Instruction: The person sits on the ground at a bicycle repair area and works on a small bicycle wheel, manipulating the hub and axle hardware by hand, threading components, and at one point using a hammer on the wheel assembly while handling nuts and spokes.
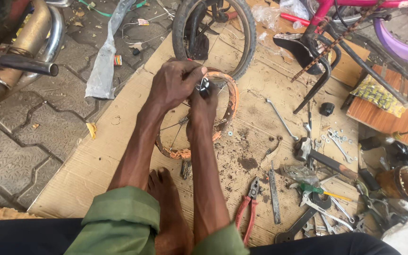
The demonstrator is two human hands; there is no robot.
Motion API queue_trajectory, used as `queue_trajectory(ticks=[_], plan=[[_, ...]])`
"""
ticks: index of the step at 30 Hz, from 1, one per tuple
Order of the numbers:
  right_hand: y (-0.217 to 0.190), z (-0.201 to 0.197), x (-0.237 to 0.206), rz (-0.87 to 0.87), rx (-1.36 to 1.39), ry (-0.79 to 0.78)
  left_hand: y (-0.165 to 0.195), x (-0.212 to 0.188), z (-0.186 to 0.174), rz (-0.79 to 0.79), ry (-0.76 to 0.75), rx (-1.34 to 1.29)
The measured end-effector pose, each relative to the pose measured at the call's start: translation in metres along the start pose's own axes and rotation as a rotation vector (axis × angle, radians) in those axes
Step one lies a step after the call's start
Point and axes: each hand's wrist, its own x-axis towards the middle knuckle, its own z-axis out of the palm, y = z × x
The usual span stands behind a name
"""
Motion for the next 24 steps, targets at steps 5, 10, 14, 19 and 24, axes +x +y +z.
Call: queue_trajectory(ticks=[5,10,14,19,24], plan=[[0.019,0.001,-0.014,-0.289,0.319,-0.056,-0.002,0.001,-0.003,-0.049,-0.031,0.017],[0.021,0.011,0.007,-0.256,0.009,0.159,0.002,-0.003,-0.003,0.050,0.037,0.027],[0.005,0.008,0.017,-0.143,-0.245,0.042,0.006,-0.004,-0.002,-0.031,-0.007,0.021],[0.010,-0.006,-0.011,-0.126,0.144,-0.024,0.004,-0.001,-0.003,-0.032,-0.005,0.063],[0.021,0.005,-0.007,-0.265,0.203,0.076,-0.002,-0.003,-0.001,-0.042,0.002,0.041]])
